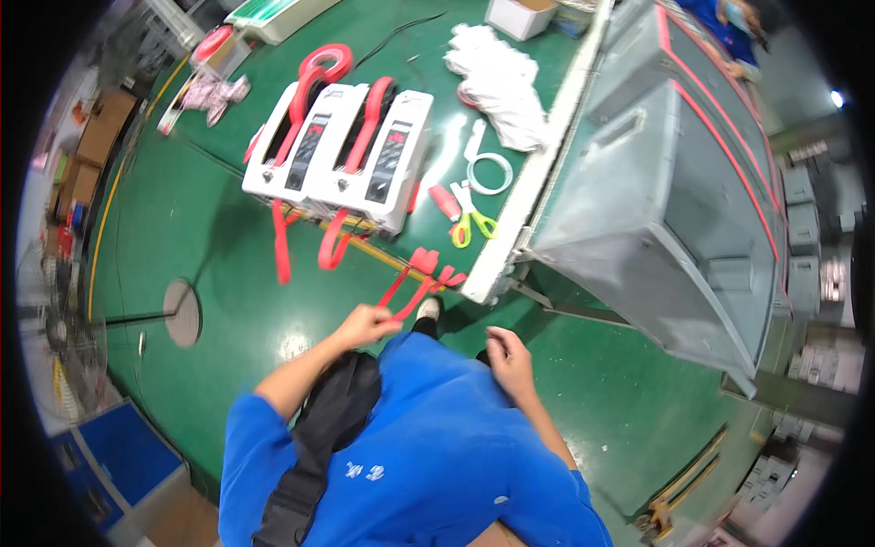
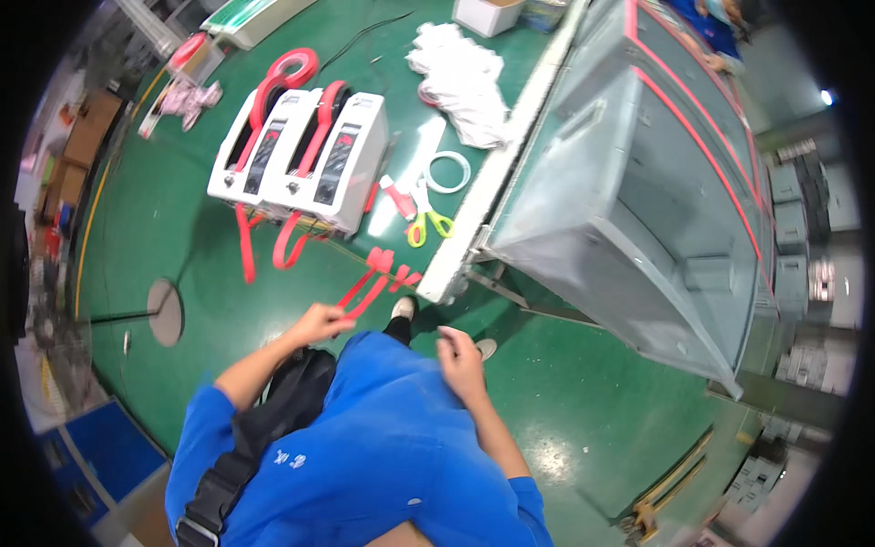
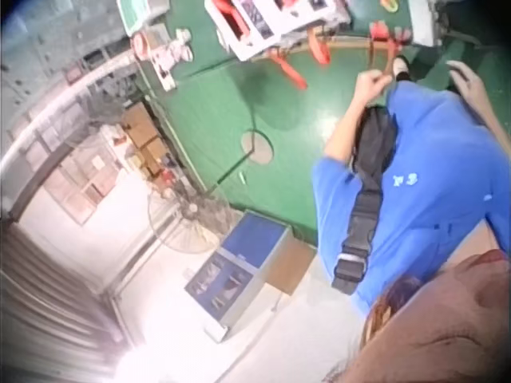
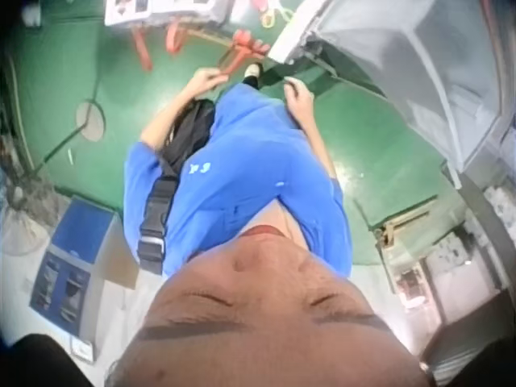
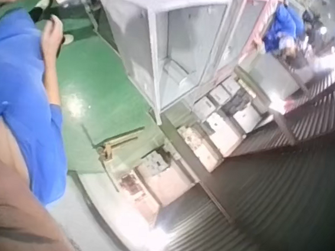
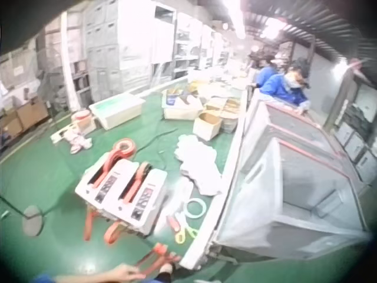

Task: Applying red protective tape to the top edges of metal cabinets and using a scraper to clean or smooth edges.

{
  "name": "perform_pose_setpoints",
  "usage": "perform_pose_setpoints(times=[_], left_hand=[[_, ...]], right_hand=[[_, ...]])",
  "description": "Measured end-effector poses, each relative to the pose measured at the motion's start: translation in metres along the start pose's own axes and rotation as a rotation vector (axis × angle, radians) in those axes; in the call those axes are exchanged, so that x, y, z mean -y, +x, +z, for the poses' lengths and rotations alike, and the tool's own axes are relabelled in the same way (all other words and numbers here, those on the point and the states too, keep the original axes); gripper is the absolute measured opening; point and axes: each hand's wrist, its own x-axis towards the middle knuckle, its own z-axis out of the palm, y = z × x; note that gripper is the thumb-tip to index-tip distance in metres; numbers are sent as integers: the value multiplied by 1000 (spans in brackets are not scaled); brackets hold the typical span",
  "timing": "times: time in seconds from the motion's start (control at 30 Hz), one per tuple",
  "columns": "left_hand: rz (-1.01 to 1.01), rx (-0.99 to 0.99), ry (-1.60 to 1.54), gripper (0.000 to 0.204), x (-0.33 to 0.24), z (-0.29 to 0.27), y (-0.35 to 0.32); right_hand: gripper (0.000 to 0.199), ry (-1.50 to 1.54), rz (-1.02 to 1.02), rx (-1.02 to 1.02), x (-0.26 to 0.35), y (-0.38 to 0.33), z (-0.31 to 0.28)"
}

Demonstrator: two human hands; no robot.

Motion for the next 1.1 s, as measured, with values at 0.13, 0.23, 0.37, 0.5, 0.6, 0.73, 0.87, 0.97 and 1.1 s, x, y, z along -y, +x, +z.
perform_pose_setpoints(times=[0.13,0.23,0.37,0.5,0.6,0.73,0.87,0.97,1.1], left_hand=[[265,80,209,16,-134,9,-15],[407,203,241,11,-187,41,-13],[427,212,181,17,-238,84,-4],[485,327,237,19,-284,131,15],[577,347,274,22,-307,155,37],[298,278,232,16,-344,152,41],[336,117,262,10,-351,130,51],[314,-22,203,8,-359,110,64],[388,-163,278,9,-383,88,73]], right_hand=[[43,-389,-863,35,120,14,-33],[28,-348,-786,111,105,2,-73],[12,-401,-703,29,70,-35,-159],[8,-278,-477,-29,52,-88,-247],[7,-256,-384,-176,39,-119,-314],[6,-278,-258,-339,23,-156,-409],[8,-42,-91,-408,19,-166,-484],[11,102,-86,-458,19,-160,-530],[11,158,-78,-469,13,-143,-578]])
